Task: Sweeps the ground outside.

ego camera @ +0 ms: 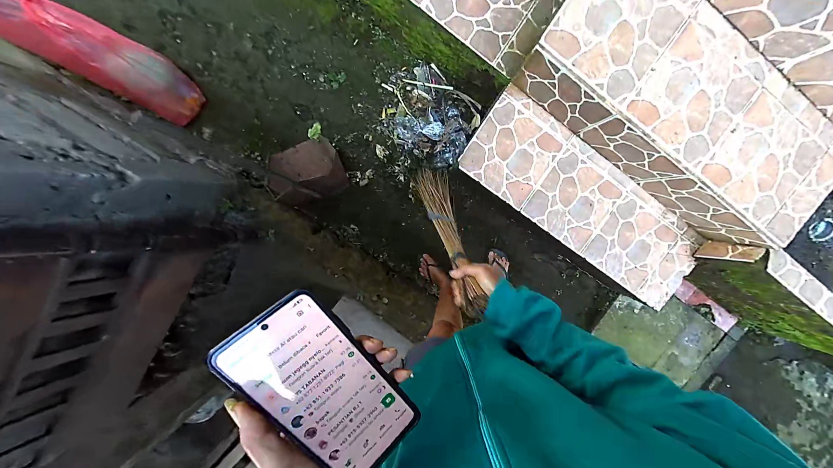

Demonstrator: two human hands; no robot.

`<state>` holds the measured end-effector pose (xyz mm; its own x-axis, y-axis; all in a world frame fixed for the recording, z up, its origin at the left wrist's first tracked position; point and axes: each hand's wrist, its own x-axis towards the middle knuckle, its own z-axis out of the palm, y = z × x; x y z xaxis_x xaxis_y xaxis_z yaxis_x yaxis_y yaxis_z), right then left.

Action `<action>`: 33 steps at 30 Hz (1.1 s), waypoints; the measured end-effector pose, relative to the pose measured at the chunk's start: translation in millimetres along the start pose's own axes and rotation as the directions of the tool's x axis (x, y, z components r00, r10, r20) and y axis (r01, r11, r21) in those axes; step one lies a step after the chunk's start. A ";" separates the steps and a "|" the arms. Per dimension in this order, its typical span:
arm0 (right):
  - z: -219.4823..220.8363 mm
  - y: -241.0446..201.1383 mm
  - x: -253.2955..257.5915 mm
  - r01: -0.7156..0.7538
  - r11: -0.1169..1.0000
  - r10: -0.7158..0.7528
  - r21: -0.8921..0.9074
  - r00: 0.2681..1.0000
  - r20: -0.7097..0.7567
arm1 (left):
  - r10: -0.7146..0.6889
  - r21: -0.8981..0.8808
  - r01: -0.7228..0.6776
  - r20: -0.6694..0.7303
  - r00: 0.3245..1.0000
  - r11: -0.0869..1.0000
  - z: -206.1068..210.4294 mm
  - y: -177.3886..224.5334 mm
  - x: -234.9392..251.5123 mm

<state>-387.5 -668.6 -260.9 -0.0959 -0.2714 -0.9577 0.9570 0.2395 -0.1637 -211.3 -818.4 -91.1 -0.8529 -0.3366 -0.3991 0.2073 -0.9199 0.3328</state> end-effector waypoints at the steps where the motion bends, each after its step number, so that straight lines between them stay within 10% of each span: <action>1: -4.8 3.0 -21.0 -0.002 0.998 0.003 -0.065 1.000 0.007 | 0.009 -0.009 -0.009 0.003 1.000 1.000 -3.8 7.5 -0.5; 7: 5.5 14.9 -42.3 -0.110 0.910 0.166 -0.399 0.980 0.108 | 0.102 -0.006 -0.102 -0.012 0.995 0.995 -17.7 36.7 -7.6; 12: 64.0 15.3 115.1 -0.036 0.606 0.095 -0.795 0.995 0.028 | 0.122 -0.012 -0.124 -0.067 0.990 0.992 -25.8 50.8 -11.5; 15: 45.7 28.9 215.4 0.022 0.657 -0.129 -0.753 0.988 -0.084 | 0.134 0.016 -0.133 -0.109 0.985 0.991 -31.8 57.8 -18.1; 23: 49.9 31.3 76.6 0.002 0.796 -0.088 -0.606 0.990 -0.113 | 0.146 -0.052 -0.153 -0.127 0.981 0.987 -44.9 57.9 -15.9; 28: 73.0 9.7 147.7 -0.017 0.668 -0.050 -0.744 0.996 -0.069 | 0.157 -0.037 -0.163 -0.135 0.978 0.986 -42.9 59.4 -17.0; 33: 94.3 12.2 141.0 0.042 0.830 -0.174 -0.556 0.967 -0.186 | 0.184 -0.019 -0.189 -0.153 0.971 0.982 -52.2 70.2 -33.4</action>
<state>-363.5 -791.9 -375.6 -0.3098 -0.1307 -0.9418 0.6382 0.7057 -0.3079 -143.3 -882.2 -99.1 -0.7168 -0.5269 -0.4567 0.3737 -0.8432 0.3864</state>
